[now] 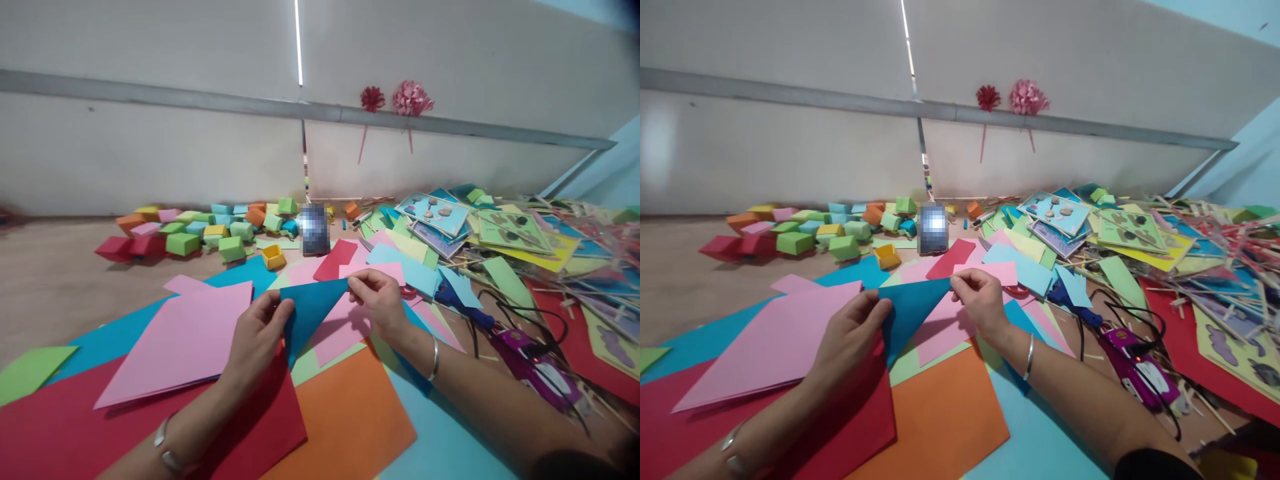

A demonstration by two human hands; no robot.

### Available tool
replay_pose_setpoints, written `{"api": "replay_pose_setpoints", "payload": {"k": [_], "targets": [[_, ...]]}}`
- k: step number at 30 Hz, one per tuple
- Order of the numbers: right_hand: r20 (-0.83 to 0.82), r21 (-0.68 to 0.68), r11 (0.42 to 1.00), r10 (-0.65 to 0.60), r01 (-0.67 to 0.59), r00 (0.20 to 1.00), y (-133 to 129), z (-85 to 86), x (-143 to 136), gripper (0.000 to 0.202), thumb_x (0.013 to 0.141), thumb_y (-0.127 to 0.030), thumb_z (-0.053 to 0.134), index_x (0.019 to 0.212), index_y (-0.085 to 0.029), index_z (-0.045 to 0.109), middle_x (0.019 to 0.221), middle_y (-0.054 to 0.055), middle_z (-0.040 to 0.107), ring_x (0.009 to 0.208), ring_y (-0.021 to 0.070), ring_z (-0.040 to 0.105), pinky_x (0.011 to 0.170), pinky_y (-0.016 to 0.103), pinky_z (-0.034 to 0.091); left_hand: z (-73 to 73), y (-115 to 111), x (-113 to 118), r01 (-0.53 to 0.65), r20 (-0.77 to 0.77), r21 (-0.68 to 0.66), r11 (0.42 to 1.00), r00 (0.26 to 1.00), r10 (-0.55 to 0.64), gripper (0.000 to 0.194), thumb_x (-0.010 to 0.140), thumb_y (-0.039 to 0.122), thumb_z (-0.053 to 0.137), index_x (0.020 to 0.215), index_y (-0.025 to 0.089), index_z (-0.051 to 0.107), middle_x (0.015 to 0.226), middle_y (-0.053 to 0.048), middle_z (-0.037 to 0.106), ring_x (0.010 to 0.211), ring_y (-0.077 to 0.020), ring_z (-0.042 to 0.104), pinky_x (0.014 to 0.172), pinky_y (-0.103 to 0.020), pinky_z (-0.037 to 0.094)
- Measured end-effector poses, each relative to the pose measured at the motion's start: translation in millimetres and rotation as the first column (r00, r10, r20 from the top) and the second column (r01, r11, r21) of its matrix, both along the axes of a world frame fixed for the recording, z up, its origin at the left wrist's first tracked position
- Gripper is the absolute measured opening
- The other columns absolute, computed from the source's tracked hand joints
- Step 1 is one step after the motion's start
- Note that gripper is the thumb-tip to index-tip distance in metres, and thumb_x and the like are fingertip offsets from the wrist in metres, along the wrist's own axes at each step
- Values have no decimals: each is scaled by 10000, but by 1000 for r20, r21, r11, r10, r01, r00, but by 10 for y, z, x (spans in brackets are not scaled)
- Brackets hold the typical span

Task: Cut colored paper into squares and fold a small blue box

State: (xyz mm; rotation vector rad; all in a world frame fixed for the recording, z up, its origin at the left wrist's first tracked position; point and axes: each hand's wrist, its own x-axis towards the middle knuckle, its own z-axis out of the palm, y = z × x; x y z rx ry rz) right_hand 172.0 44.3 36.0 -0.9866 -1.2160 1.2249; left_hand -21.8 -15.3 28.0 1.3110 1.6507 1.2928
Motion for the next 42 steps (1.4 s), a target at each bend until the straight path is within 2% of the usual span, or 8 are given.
{"api": "replay_pose_setpoints", "payload": {"k": [4,8,15,22,28,33,37,42], "targets": [[-56,-31,997,-78,77,995,49,-49,26,181,694,-356,731,746,-185,702,566,-5,634,552,136,584,527,264,441,-9,17,8,163,122,-105,981,981,-150,336,731,521,689,757,202,586,630,37,502,575,-145,477,516,-262,380],[-100,-52,995,-89,84,991,72,-53,33,214,688,-383,752,772,-192,699,589,-4,652,569,131,586,558,266,456,-51,36,8,150,86,-93,984,986,-142,310,731,494,678,717,194,601,646,16,552,580,-145,491,522,-265,380],[28,-235,956,186,-174,982,-120,-91,-87,263,654,-399,798,653,-170,669,543,2,614,510,129,542,536,283,444,3,-16,89,168,162,-24,985,973,-162,324,708,484,705,842,189,678,793,-37,693,733,-204,612,644,-307,484],[48,-144,978,156,-148,987,-157,-154,-96,212,679,-361,783,683,-180,672,587,-6,630,545,126,550,570,288,463,11,-53,120,374,403,-286,882,882,-243,393,643,524,787,716,169,637,585,-38,667,539,-192,617,536,-309,479],[142,16,999,28,-31,990,43,-17,35,227,650,-344,803,579,-196,646,534,-29,581,526,115,502,542,274,421,103,-55,128,281,233,-217,935,945,-229,287,670,443,739,656,196,592,515,10,617,483,-134,525,487,-261,412],[72,13,1000,-18,17,997,169,37,126,218,645,-378,799,612,-190,695,528,-18,590,527,120,501,536,276,421,159,-32,131,261,253,-215,941,946,-205,270,638,419,734,632,206,568,489,16,603,456,-124,494,462,-249,382],[5,-8,997,-76,76,997,260,48,199,267,634,-425,817,652,-177,721,541,-18,585,502,97,455,510,266,384,106,-16,101,231,306,-216,949,939,-159,288,590,378,791,637,192,576,483,28,573,464,-109,466,453,-228,354],[-63,-44,995,-91,88,994,320,94,265,410,618,-513,829,815,-170,720,603,-26,607,498,80,459,493,241,369,-16,9,13,176,389,-186,967,917,-92,332,693,462,760,777,196,580,529,62,528,454,-86,411,426,-205,293]]}}
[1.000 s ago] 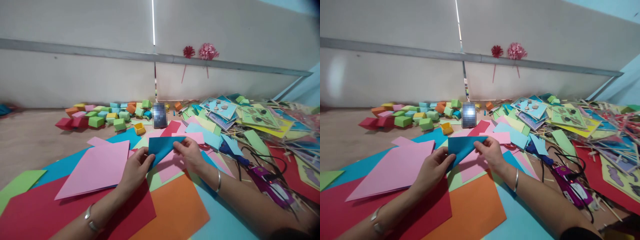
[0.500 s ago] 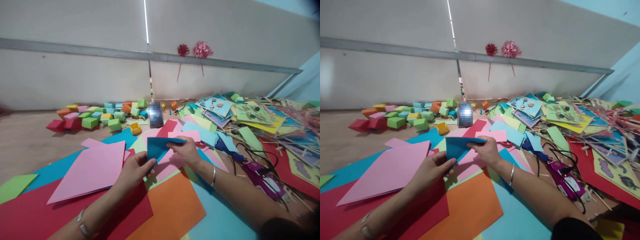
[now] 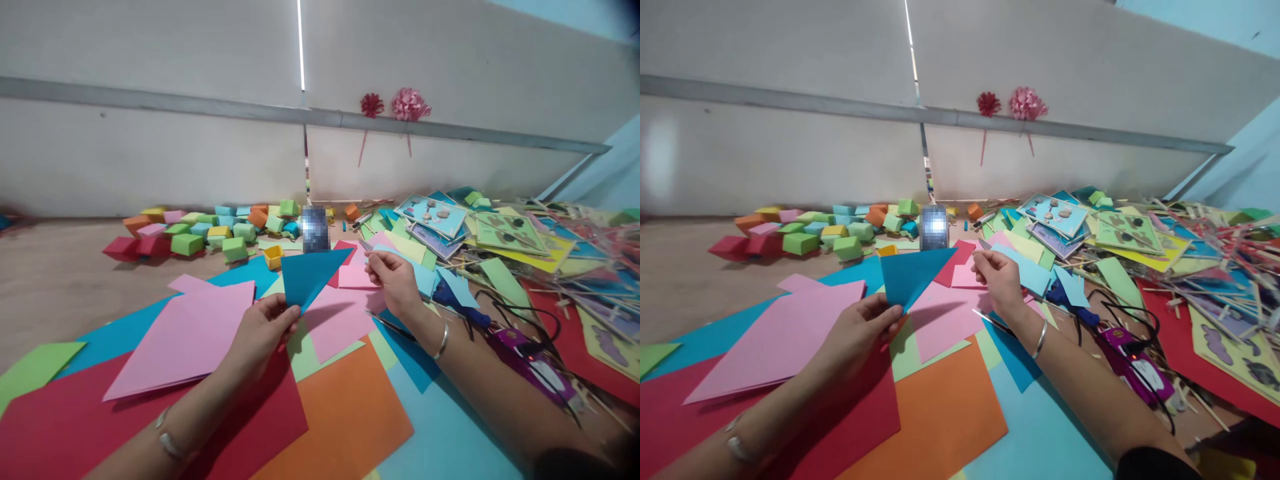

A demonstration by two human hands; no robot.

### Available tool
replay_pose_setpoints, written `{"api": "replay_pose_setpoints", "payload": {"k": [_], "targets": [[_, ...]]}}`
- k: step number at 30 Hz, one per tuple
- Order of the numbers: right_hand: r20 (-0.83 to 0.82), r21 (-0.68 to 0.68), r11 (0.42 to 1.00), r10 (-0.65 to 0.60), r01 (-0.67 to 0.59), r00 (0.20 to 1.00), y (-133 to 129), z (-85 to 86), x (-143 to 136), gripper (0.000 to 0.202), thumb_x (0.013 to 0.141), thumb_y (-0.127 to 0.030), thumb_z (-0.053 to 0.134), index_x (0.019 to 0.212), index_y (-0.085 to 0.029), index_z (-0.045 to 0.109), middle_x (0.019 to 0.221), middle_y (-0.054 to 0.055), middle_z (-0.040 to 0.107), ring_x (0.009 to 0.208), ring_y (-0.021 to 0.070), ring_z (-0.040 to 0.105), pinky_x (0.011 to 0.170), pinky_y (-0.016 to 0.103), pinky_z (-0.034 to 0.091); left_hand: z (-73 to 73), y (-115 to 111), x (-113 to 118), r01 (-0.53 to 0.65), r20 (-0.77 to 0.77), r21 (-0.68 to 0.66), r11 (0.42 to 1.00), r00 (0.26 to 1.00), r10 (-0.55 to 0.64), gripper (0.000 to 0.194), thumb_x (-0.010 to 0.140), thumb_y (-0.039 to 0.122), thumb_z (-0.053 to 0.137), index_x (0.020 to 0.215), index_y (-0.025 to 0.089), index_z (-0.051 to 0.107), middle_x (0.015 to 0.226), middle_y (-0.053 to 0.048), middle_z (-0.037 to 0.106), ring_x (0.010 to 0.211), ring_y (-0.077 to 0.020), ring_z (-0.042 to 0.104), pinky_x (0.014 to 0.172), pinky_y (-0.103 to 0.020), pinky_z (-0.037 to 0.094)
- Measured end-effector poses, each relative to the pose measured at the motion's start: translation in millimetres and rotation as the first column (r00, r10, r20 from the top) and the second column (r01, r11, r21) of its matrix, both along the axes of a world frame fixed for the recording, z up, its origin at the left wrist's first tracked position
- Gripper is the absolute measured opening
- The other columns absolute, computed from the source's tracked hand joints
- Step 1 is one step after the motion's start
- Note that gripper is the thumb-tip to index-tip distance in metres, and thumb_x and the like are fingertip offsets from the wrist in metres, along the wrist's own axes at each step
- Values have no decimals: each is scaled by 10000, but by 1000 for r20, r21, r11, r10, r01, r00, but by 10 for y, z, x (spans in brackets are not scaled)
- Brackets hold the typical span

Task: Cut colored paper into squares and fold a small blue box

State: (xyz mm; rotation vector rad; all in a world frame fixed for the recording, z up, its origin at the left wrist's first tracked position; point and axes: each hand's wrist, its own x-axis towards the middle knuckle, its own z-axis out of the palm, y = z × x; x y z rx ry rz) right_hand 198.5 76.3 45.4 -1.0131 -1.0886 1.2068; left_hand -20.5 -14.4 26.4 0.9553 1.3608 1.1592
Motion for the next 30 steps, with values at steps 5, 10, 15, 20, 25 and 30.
{"api": "replay_pose_setpoints", "payload": {"k": [5,10,15,20,25,30], "targets": [[35,-146,921,370,-361,929,-290,-5,-182,460,562,-402,892,923,-174,720,677,-24,657,562,96,538,525,229,418,-21,-26,19,39,58,-12,999,998,-39,364,674,463,803,787,177,608,523,61,517,456,-72,413,436,-191,296],[164,-253,849,509,-463,845,-516,-89,-339,265,671,-353,793,541,-166,658,486,-9,603,450,83,484,450,218,359,-9,-139,125,243,98,-87,966,967,-234,367,707,490,797,810,172,645,543,50,533,444,-110,504,444,-234,402],[116,-197,933,326,-300,938,-304,-71,-183,292,596,-397,836,529,-159,681,454,10,608,419,93,492,436,233,376,-67,-114,93,297,71,-93,950,954,-291,399,697,531,795,693,198,575,494,63,495,419,-133,522,439,-263,432],[54,-92,988,132,-127,990,-43,-20,6,298,552,-419,858,604,-166,711,536,10,643,465,88,506,461,229,384,-91,-53,43,279,28,-84,957,960,-277,403,690,517,795,654,189,563,492,61,484,437,-96,447,442,-222,340],[34,-65,994,91,-88,995,-11,19,35,327,618,-469,836,719,-179,724,638,3,664,562,97,548,527,230,425,-81,-63,52,261,48,-105,960,965,-257,395,666,497,804,637,189,558,459,69,446,444,-83,374,453,-216,266],[191,-118,938,344,-326,919,-92,52,13,381,558,-269,870,909,-181,752,799,19,730,706,144,645,626,263,507,-32,-74,63,322,34,-120,939,947,-320,348,667,491,787,689,194,608,475,66,447,448,-100,371,458,-237,269]]}}
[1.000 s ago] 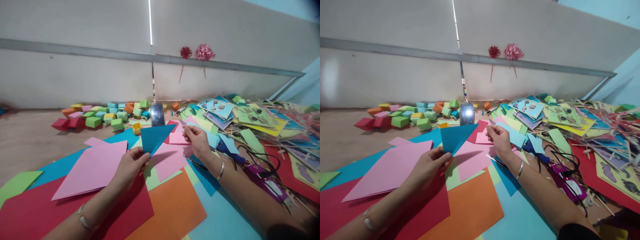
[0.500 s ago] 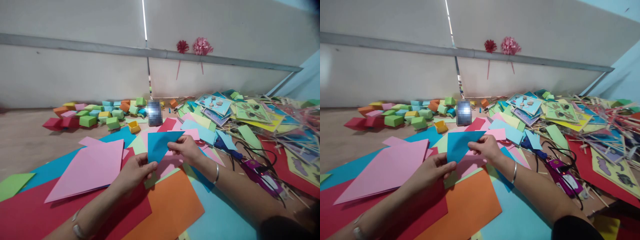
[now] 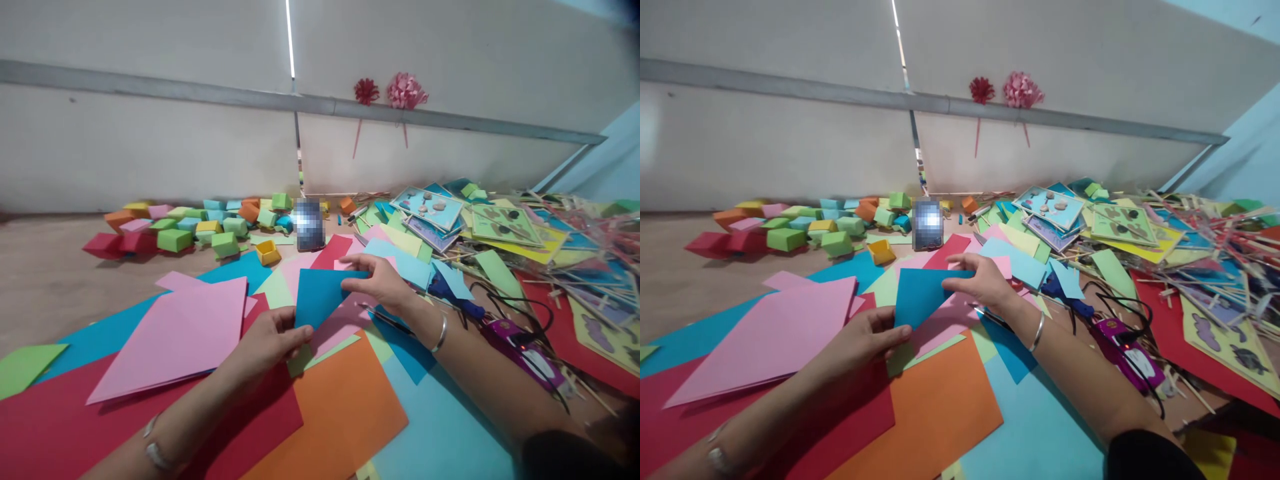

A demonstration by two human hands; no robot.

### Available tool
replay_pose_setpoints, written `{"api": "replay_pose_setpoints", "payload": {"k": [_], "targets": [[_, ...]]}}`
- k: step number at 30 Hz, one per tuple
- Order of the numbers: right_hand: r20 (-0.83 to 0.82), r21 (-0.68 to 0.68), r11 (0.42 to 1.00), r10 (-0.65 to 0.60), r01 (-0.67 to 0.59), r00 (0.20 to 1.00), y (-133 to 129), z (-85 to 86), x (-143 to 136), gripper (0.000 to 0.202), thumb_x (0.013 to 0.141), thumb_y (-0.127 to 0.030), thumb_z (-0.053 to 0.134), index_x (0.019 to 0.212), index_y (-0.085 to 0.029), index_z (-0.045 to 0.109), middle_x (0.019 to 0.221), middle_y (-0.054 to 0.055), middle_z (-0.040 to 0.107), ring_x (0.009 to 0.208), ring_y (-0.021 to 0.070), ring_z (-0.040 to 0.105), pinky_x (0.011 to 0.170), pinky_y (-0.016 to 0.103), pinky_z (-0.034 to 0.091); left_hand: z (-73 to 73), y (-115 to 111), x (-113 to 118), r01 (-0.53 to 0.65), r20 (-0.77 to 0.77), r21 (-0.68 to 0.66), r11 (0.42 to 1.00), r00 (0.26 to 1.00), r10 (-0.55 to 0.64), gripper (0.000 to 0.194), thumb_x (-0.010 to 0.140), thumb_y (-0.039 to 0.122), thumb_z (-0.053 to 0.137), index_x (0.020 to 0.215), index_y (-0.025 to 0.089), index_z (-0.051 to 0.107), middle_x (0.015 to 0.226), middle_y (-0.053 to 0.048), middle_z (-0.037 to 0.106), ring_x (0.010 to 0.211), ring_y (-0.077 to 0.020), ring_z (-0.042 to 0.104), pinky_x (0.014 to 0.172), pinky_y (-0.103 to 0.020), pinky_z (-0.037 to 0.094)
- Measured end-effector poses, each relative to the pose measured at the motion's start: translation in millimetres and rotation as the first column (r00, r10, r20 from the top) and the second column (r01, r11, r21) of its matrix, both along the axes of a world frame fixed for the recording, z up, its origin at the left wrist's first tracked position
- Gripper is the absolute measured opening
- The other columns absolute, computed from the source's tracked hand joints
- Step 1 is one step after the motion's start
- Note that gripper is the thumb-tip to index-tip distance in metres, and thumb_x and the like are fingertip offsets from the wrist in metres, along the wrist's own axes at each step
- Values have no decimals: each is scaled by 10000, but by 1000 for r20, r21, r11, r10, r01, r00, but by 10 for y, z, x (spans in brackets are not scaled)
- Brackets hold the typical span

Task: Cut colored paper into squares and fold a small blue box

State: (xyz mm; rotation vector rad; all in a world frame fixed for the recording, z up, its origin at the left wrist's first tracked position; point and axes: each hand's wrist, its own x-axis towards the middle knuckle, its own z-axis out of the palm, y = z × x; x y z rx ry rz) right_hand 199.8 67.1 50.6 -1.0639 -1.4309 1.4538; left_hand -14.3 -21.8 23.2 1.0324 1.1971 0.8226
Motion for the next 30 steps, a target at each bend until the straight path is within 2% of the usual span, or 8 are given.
{"api": "replay_pose_setpoints", "payload": {"k": [3,7,14,18,22,25,27,30], "targets": [[123,17,997,71,-74,990,7,-6,28,156,589,-190,795,736,-162,751,683,9,710,610,129,626,597,265,505,63,19,-6,-16,-79,16,1000,997,18,363,634,501,786,658,186,608,483,59,452,449,-95,368,454,-232,244],[100,69,997,-39,33,994,115,-14,105,105,575,-191,781,667,-160,742,593,3,686,548,124,610,547,256,482,106,50,-40,-136,-174,80,987,974,148,342,600,462,797,653,174,620,521,33,528,479,-104,445,463,-227,305],[-97,13,949,-312,315,945,103,-86,16,281,536,-334,829,722,-173,694,559,-33,642,514,117,594,533,262,489,-13,50,-31,-442,79,93,892,896,436,372,703,437,804,919,170,659,602,41,555,502,-91,481,493,-223,379],[-123,-19,977,-215,214,969,-129,-139,-178,243,587,-292,812,769,-163,718,627,-4,682,556,129,617,554,272,503,19,27,18,-312,166,48,949,939,301,447,644,521,852,835,147,699,697,-29,654,570,-119,560,524,-239,449],[-107,10,991,-130,132,986,-171,-122,-181,210,609,-249,803,786,-163,730,649,-6,693,576,120,615,557,258,493,94,58,-100,-217,426,-62,974,877,222,701,706,795,655,910,128,731,836,-142,753,652,-206,666,553,-295,525],[-77,34,999,12,-10,997,-106,-75,-85,169,622,-239,806,761,-171,738,635,-12,689,584,118,615,572,255,493,97,98,-219,129,629,-106,986,777,-34,823,785,810,549,1103,68,707,1052,-226,757,891,-315,733,756,-396,586],[-40,62,991,121,-118,992,-92,-55,-42,170,623,-223,817,775,-179,757,710,4,723,650,132,644,635,275,524,73,98,-244,367,704,-75,927,678,-212,865,790,785,579,1221,40,663,1172,-249,723,1060,-356,703,887,-432,561],[102,161,959,220,-234,970,-136,-69,-42,183,671,-213,806,852,-198,783,873,30,765,802,173,688,772,326,555,36,43,-198,493,711,-19,870,619,-335,774,796,667,690,1294,76,639,1217,-215,715,1129,-328,679,944,-405,538]]}}
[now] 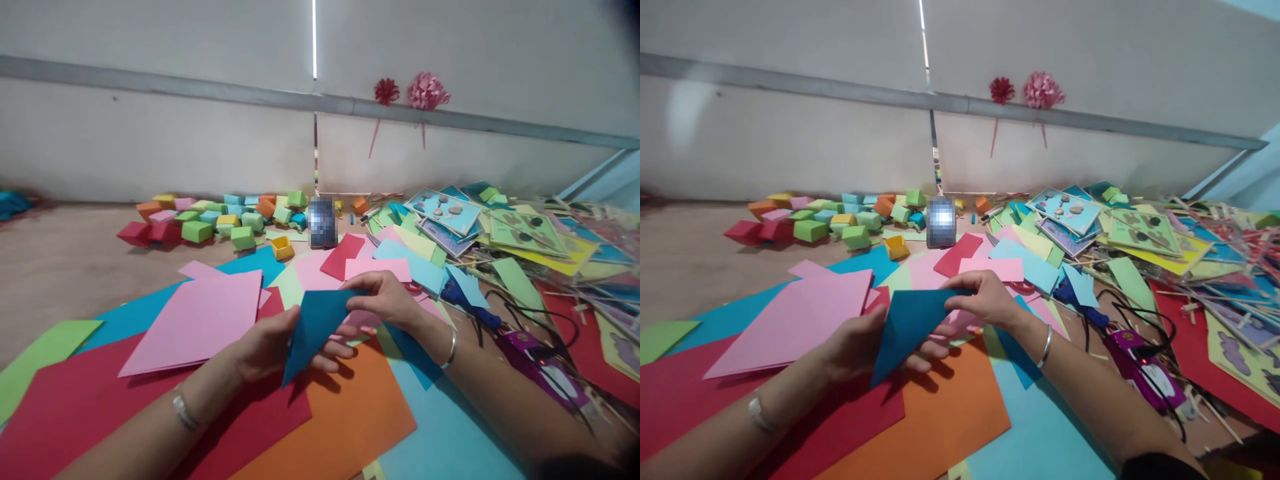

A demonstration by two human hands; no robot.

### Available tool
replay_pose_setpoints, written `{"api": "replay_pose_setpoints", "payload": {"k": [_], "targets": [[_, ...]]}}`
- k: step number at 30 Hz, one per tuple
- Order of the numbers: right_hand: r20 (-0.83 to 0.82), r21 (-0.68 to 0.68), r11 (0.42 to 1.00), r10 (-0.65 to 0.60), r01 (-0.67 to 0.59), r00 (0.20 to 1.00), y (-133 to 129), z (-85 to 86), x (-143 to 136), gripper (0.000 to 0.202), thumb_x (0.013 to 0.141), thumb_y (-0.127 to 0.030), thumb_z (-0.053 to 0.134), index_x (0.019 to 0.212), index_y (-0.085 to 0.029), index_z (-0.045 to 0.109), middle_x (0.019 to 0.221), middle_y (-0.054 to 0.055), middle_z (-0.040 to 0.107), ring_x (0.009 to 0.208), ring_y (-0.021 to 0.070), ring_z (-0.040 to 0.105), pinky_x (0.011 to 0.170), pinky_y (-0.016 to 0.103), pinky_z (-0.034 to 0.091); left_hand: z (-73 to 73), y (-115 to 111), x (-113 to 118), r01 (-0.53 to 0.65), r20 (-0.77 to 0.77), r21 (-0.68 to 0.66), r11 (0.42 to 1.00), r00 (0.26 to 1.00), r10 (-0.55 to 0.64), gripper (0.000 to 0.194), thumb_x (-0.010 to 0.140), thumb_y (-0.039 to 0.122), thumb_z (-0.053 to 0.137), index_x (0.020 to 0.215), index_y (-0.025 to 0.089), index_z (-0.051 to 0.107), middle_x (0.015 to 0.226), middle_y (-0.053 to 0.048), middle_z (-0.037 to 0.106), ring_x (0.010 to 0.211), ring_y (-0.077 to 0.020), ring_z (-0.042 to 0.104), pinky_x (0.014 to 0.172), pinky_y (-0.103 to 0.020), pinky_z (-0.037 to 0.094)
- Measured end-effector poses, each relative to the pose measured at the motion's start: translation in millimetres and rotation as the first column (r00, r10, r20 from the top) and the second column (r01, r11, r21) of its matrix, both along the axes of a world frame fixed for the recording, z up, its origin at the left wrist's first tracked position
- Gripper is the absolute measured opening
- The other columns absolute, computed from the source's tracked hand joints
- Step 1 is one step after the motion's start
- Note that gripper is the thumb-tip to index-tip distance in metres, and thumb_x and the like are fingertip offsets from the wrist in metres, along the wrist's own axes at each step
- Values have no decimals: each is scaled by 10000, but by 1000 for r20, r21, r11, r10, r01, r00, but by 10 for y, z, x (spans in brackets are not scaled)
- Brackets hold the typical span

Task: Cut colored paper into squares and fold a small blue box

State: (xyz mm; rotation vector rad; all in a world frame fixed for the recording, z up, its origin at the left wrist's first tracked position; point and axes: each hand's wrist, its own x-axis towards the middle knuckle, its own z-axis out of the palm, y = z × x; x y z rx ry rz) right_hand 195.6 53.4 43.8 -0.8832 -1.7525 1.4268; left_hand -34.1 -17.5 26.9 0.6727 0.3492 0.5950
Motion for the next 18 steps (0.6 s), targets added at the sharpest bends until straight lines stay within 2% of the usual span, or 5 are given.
{"api": "replay_pose_setpoints", "payload": {"k": [4,8,11,14,18], "targets": [[168,353,933,11,-71,986,-93,-54,-51,328,794,-221,736,1122,-197,745,1081,86,755,983,219,686,895,393,546,-15,-75,84,-112,-138,78,991,983,122,539,796,491,785,1187,130,699,1049,-151,763,919,-249,724,854,-361,563],[231,802,588,-149,-102,962,-191,-46,-110,470,872,-268,680,1335,-206,620,1327,145,649,1224,281,574,1020,494,456,3,-69,127,-304,-257,133,943,909,329,486,700,412,882,1084,178,697,964,-88,743,877,-208,700,816,-311,553],[189,926,369,-268,-81,945,-276,-5,-157,307,909,-223,617,1210,-228,678,1401,142,595,1281,285,527,1009,481,436,22,-54,154,-340,-293,180,923,877,380,603,625,444,921,1110,194,663,951,-67,716,859,-204,684,758,-289,546],[155,947,313,-235,-76,960,-325,29,-186,194,940,-195,577,1087,-235,697,1200,79,709,1167,234,595,954,408,440,10,-48,169,-368,-288,224,903,859,422,647,594,449,933,1117,191,654,867,-39,695,775,-176,661,682,-259,525],[213,939,312,-189,-147,958,-315,41,-178,357,952,-196,572,1307,-163,586,1015,60,747,968,190,649,843,362,428,-11,-41,176,-466,-302,221,857,803,514,663,585,500,924,1112,185,671,900,-74,732,800,-219,692,699,-298,549]]}}
